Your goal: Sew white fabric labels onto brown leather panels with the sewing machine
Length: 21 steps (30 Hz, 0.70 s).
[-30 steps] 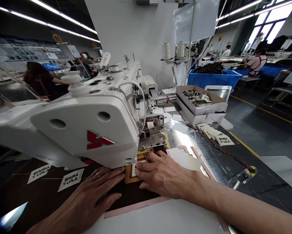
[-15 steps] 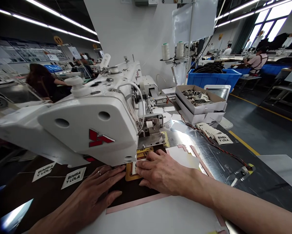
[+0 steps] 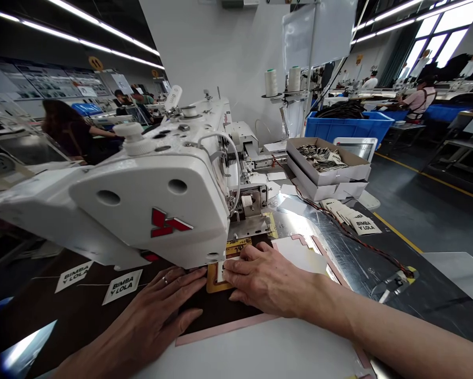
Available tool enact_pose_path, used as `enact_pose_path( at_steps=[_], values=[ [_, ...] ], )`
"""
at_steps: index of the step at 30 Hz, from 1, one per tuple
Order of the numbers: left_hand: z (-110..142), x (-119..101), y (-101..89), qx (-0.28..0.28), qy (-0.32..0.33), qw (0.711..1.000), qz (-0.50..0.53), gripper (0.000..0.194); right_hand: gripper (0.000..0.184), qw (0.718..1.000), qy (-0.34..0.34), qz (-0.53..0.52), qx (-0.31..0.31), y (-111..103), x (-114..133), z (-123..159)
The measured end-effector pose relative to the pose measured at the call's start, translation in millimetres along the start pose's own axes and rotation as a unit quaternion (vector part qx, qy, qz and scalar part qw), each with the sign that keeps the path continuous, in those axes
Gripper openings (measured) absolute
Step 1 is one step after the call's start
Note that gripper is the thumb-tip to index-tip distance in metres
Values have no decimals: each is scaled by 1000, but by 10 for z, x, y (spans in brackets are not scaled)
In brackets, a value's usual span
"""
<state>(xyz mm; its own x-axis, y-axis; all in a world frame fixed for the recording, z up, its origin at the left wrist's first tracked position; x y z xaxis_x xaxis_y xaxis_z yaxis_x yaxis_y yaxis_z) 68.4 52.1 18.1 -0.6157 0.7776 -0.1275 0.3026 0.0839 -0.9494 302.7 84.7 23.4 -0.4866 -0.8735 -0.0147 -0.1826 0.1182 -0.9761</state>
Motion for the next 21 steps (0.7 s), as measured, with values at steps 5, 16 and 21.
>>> enact_pose_path(
  at_steps=[5,16,21],
  values=[
    [-19,-32,-29,1,10,1000,-20,48,44,1000,-5,10,-9,-22,7,-12],
    [-75,-115,-18,4,23,999,-31,44,42,1000,-5,-21,-8,-2,-55,100],
    [-65,-129,-32,16,32,998,-54,47,40,1000,-3,-19,-10,-6,-70,83]
  ],
)
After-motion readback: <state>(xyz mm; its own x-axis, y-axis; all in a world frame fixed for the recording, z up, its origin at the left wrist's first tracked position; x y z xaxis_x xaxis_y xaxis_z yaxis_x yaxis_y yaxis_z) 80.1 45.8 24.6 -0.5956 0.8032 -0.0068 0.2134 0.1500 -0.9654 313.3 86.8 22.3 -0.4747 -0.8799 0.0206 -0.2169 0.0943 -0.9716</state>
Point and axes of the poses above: each hand's wrist, its own z-axis away from the middle knuckle, its own y-axis out of the palm, x = y × z, the point moved 5 cm from there along -z, towards the middle knuckle, and after that the axes turned 9 degrees about z, right-handed, at the moved point
